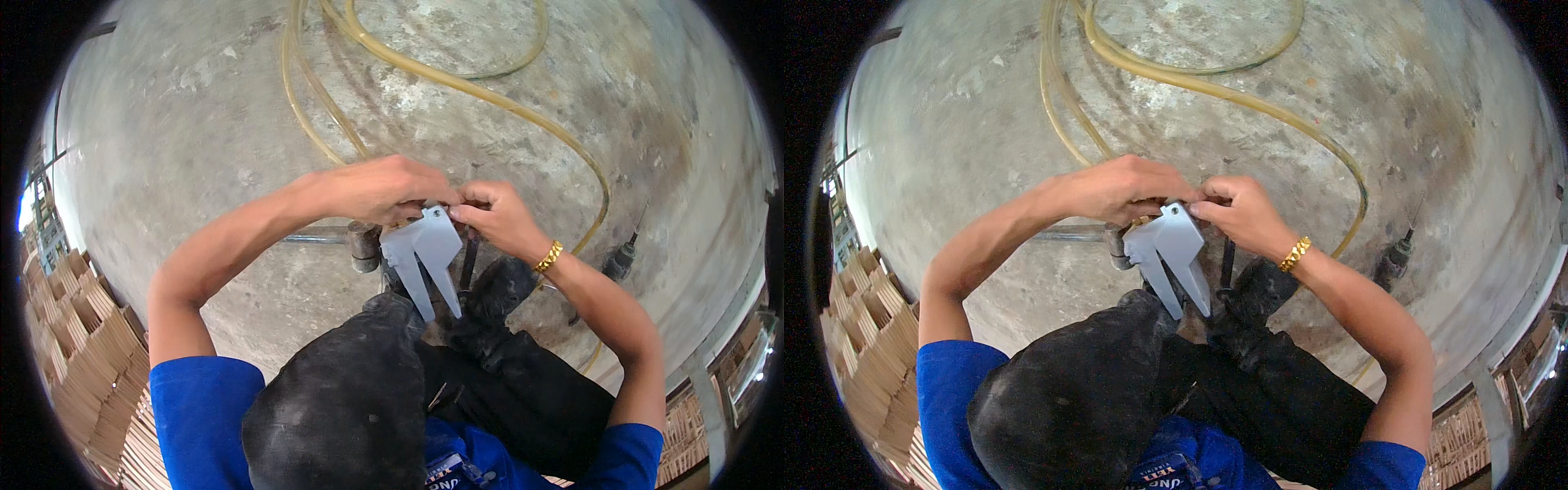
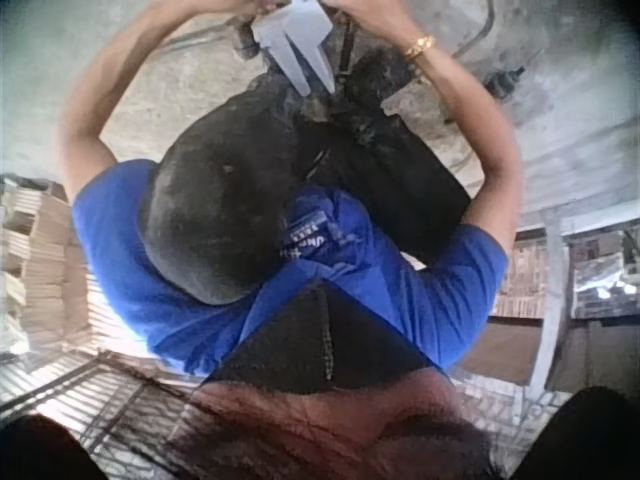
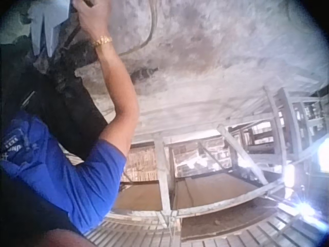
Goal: The person sits on the floor and assembles a white metal bracket by hand, inserting a bolt and tightening it. They then use a pneumatic impact wrench to further tighten the bolt on the bracket. The person handles the bracket and the tool while seated.
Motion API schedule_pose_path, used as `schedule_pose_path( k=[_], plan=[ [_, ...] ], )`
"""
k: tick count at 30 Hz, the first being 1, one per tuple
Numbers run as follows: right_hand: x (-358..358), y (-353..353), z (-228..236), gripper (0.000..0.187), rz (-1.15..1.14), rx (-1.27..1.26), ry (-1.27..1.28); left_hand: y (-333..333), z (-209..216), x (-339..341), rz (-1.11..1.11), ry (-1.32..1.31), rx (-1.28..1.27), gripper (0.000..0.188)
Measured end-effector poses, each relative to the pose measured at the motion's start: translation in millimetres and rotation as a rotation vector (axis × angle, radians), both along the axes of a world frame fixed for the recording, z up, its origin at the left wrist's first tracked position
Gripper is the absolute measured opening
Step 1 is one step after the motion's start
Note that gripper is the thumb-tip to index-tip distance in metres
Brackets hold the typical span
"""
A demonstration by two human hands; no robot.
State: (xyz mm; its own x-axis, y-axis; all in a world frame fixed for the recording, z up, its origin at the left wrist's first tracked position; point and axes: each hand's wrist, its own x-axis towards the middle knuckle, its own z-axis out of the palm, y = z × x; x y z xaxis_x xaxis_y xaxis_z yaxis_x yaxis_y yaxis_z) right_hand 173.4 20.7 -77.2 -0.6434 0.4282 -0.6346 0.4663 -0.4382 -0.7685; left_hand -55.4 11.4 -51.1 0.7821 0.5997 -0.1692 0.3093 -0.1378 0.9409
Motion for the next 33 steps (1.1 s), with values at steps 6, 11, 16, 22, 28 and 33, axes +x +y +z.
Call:
schedule_pose_path(
  k=[6,11,16,22,28,33],
  plan=[
    [7.0,-1.4,11.4,0.013,-0.093,-0.101,0.094,5.8,-8.1,-1.4,-0.056,-0.095,-0.007,0.03],
    [9.5,1.1,24.4,0.013,-0.171,-0.15,0.111,14.2,-8.1,0.2,-0.162,-0.003,-0.166,0.03],
    [0.8,2.3,37.2,0.012,-0.122,-0.07,0.1,10.2,-13.2,-1.0,-0.132,-0.139,-0.047,0.03],
    [-4.2,-1.4,31.0,0.011,0.044,0.548,0.177,12.1,-15.3,0.0,-0.152,-0.134,-0.023,0.028],
    [-10.0,-2.7,26.6,0.013,0.115,0.869,0.226,15.4,-12.9,1.8,-0.134,-0.137,-0.038,0.023],
    [-9.9,-1.1,25.5,0.014,0.195,1.072,0.201,17.1,-13.3,3.8,-0.142,-0.111,-0.05,0.021]
  ],
)
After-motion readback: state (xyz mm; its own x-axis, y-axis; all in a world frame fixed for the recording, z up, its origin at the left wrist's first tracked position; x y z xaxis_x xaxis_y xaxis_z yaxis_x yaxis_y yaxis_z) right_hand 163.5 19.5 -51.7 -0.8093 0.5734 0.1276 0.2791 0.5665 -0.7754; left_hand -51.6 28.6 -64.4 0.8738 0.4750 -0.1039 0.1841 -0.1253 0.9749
